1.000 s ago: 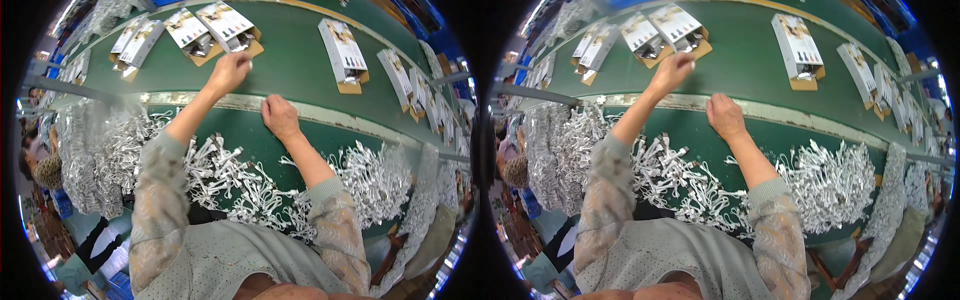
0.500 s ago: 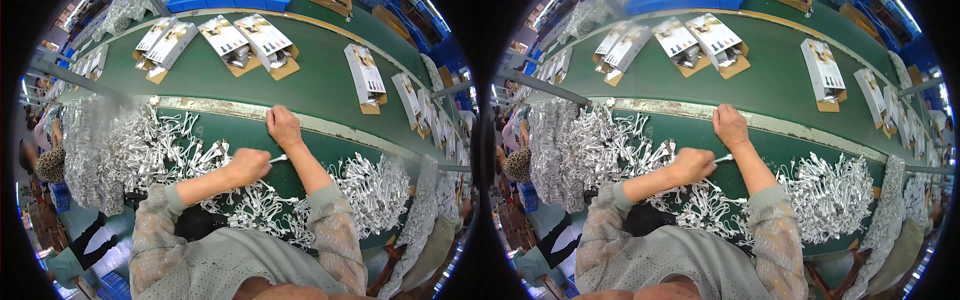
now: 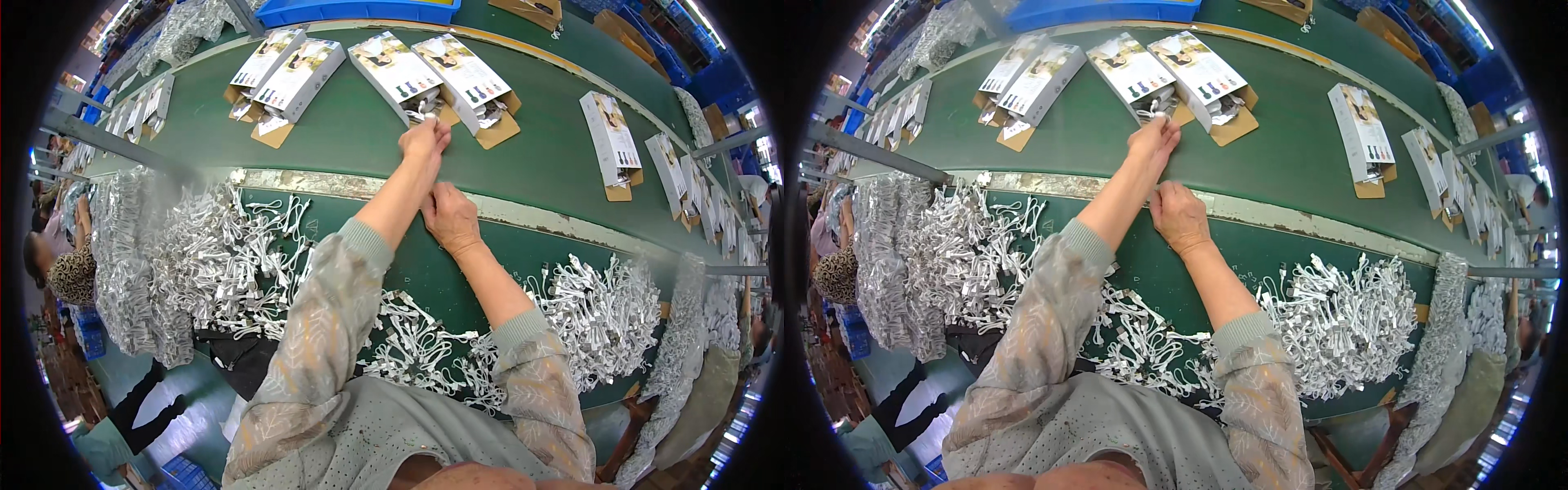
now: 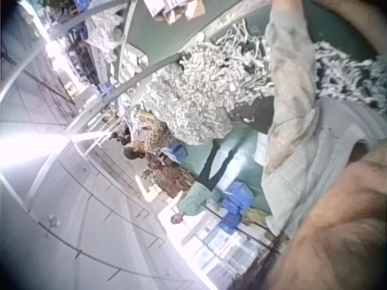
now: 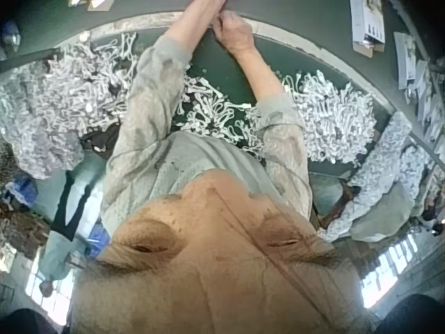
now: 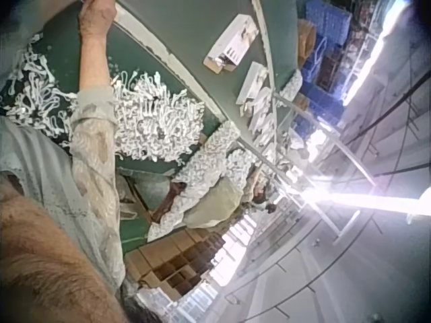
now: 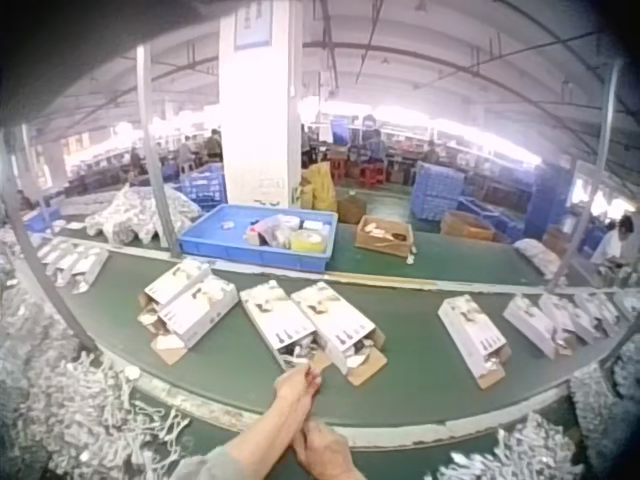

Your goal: The person picks up a white cable from a pile, folds it by hand, and places it into a cardboard box on the conveyor belt, repeating the process for multiple boxes.

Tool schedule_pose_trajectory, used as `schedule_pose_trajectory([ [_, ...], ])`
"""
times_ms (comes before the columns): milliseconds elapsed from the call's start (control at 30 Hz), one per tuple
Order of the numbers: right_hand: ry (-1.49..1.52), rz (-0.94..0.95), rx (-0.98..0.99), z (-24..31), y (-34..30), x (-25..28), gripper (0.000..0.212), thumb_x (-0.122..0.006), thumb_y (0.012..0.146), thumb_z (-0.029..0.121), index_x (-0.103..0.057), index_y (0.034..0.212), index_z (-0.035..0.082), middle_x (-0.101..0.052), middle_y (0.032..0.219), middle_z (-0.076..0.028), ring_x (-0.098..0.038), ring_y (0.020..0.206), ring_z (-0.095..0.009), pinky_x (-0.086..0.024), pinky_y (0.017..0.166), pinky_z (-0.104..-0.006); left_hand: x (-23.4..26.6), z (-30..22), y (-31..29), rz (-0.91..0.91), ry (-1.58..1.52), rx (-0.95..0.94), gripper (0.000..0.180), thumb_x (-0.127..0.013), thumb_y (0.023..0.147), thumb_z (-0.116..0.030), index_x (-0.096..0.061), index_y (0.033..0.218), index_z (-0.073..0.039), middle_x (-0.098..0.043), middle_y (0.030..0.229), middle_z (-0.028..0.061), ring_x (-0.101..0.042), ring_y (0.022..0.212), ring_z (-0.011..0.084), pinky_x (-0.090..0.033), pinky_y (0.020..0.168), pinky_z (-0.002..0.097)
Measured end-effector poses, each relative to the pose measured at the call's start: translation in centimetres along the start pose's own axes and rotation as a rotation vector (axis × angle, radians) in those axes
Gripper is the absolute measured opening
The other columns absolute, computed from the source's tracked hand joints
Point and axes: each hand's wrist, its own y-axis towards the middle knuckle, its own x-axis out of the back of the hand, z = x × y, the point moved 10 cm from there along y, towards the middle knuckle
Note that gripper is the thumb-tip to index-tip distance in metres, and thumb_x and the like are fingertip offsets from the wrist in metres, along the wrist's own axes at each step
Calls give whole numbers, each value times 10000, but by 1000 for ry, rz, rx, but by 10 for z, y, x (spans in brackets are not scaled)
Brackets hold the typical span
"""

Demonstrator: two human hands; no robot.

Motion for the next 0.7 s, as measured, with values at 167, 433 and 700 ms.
schedule_pose_trajectory([
  [167, 2, 45, -13, 1, -1, -5, 153, -628, 771, 142, -518, 822, 49, -564, 742, -128, -601, 686, -314, -506, 585, -401, -22, 13, 24, 83, -342, 8, 60, -526, 900, -71, -536, 873, -19, -595, 759, 76, -601, 650, 176, -507, 570, 288],
  [433, -25, 110, -26, 4, -5, -16, 222, -640, 762, 191, -533, 884, 40, -588, 814, -144, -603, 714, -331, -505, 601, -428, -43, 32, 25, 105, -629, 165, 181, -475, 904, -2, -468, 1082, 28, -570, 1016, 177, -614, 896, 289, -538, 793, 410],
  [700, 10, -61, 31, 0, 0, 6, 108, -594, 806, 134, -515, 791, 62, -558, 729, -125, -592, 666, -311, -487, 562, -413, -13, -47, -111, 809, 1234, -373, 301, -571, 840, -56, -580, 1134, 6, -660, 967, 111, -633, 882, 207, -510, 803, 322],
])
